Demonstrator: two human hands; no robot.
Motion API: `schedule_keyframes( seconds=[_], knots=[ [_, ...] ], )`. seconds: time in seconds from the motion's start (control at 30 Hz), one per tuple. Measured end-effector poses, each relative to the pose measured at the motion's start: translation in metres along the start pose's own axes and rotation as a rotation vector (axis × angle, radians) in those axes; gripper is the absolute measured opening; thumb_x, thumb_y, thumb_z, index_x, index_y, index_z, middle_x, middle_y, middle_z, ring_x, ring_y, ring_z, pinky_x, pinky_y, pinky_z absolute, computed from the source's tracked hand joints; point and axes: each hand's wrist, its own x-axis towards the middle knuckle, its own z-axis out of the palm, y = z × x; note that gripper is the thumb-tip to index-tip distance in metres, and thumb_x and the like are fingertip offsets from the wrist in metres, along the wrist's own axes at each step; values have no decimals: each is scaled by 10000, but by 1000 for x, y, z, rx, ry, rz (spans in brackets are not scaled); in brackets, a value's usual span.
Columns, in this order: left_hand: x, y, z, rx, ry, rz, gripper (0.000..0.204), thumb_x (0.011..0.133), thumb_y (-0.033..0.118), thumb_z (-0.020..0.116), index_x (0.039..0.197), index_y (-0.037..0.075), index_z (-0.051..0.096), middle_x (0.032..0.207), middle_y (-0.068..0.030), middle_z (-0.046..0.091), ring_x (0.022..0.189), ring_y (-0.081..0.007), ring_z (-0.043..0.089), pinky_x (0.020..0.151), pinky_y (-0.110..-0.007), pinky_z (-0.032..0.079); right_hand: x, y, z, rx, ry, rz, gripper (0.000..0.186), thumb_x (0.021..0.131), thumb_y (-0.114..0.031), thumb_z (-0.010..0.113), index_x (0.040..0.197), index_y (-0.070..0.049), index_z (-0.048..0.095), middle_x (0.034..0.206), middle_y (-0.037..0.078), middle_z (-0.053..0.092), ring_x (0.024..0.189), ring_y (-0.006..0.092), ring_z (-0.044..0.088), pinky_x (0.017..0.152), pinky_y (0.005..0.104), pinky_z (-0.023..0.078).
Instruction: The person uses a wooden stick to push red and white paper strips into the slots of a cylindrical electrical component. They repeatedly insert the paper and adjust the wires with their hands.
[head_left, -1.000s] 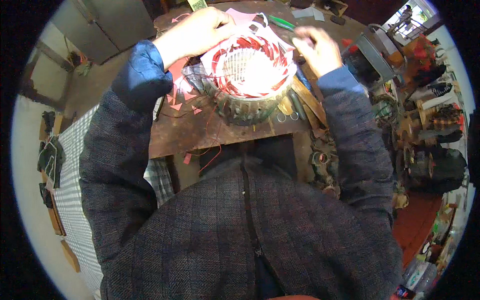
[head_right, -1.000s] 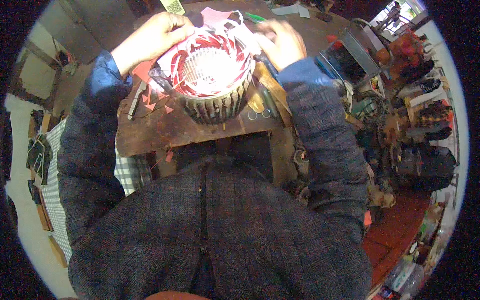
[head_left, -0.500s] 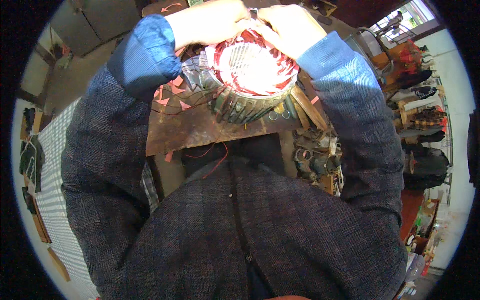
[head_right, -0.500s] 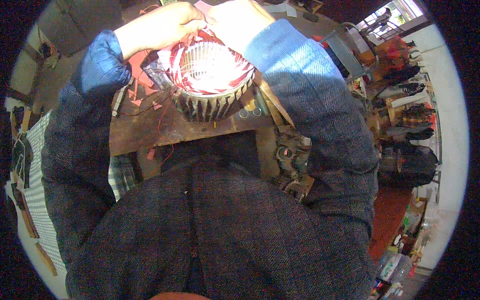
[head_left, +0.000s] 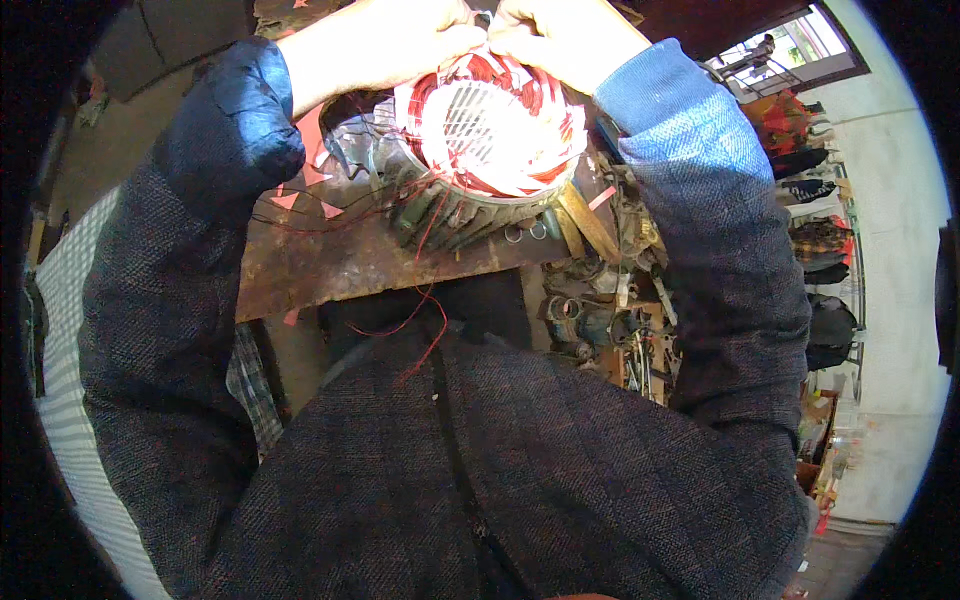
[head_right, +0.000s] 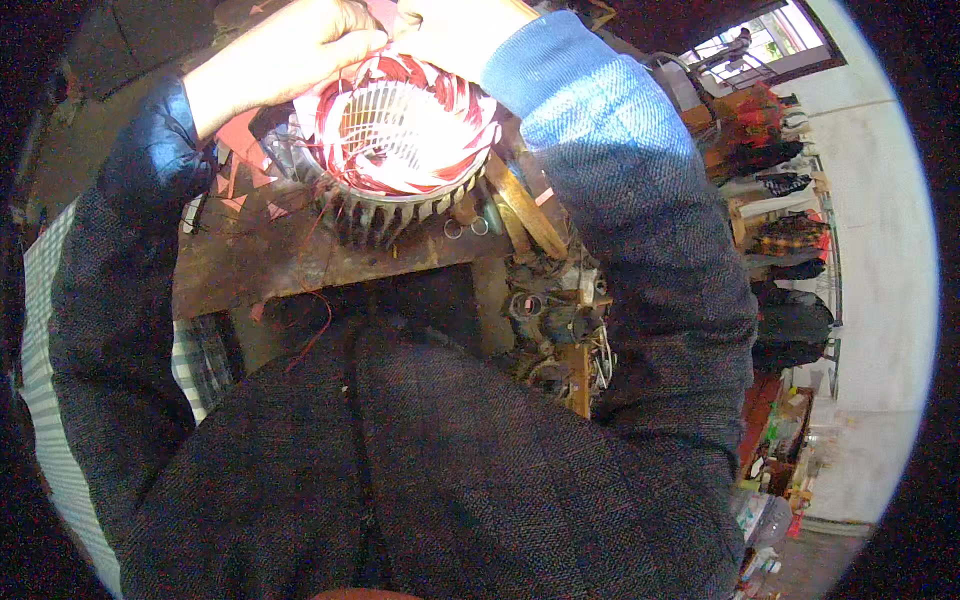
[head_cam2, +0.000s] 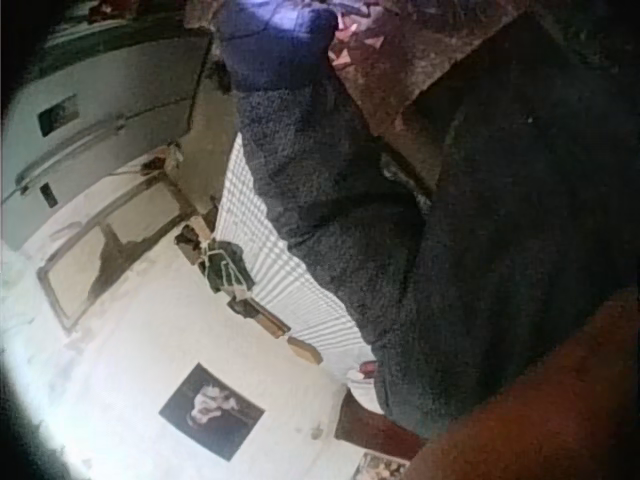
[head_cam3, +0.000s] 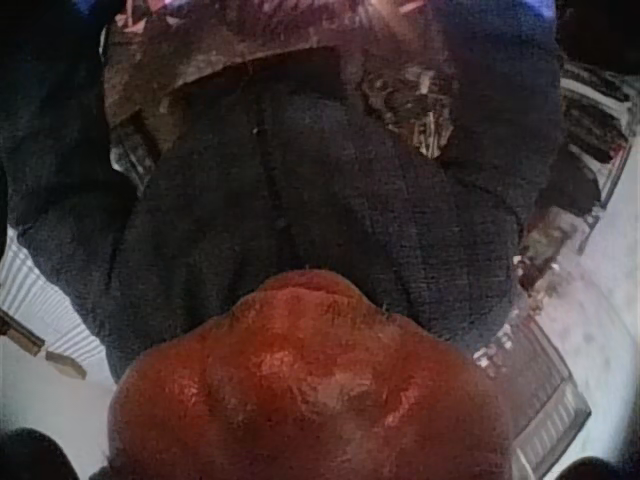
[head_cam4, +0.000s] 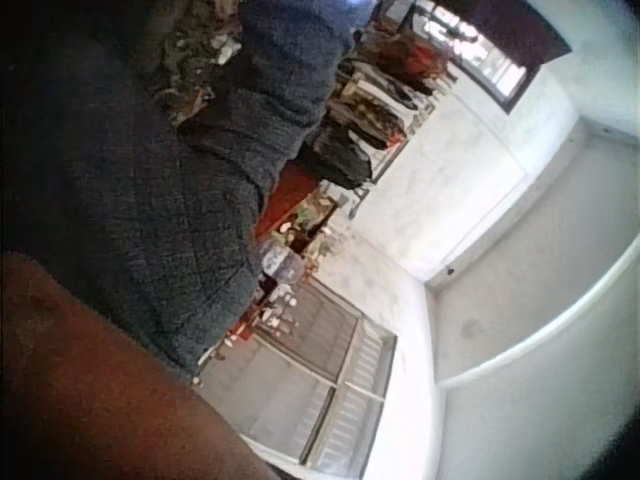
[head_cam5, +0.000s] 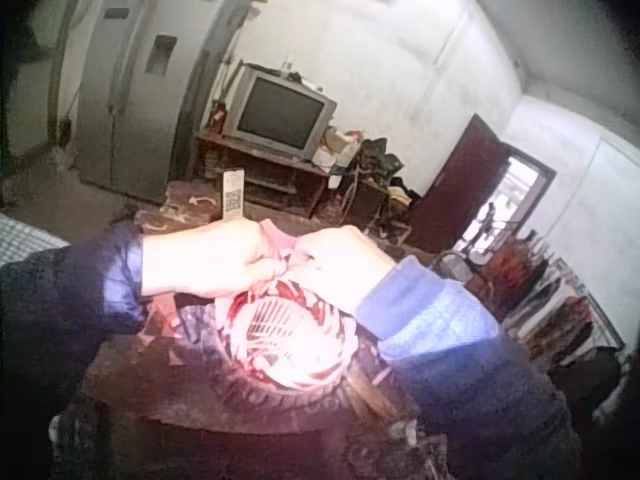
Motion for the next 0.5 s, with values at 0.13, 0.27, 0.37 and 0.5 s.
schedule_keyframes(
  seconds=[0.13, 0.27, 0.37, 0.5],
  knots=[
    [14, -6, 7, 187, -37, 48, 450, 1046, 261, 505, 761, -38, 684, 673, -208, 647, 615, -326, 645, 648, -442, 528, -5, 1, 9, -39, 94, 37, 211, 934, -219, 657, 893, -21, 715, 795, 212, 692, 746, 374, 701, 662, 450, 532],
    [9, -7, 18, 215, 82, 100, 431, 1036, 256, 507, 812, -55, 704, 767, -265, 672, 745, -400, 688, 756, -483, 548, -8, 10, 15, -61, 67, -33, 244, 946, -246, 657, 882, -13, 695, 800, 208, 682, 741, 377, 687, 672, 448, 536],
    [-4, -1, 22, 127, 246, 170, 419, 1037, 265, 510, 849, -53, 708, 796, -258, 685, 765, -406, 694, 768, -480, 552, -13, 16, 14, -35, -63, 151, 186, 963, -212, 694, 941, -27, 691, 783, 98, 652, 717, 170, 639, 684, 324, 522],
    [-9, 0, 13, -100, 159, -146, 376, 1034, 275, 534, 881, -12, 721, 756, -190, 698, 699, -282, 691, 689, -434, 537, -18, 15, 21, 65, 96, 15, 186, 963, -214, 690, 946, -29, 685, 757, 106, 648, 691, 184, 633, 675, 330, 524]
  ],
)
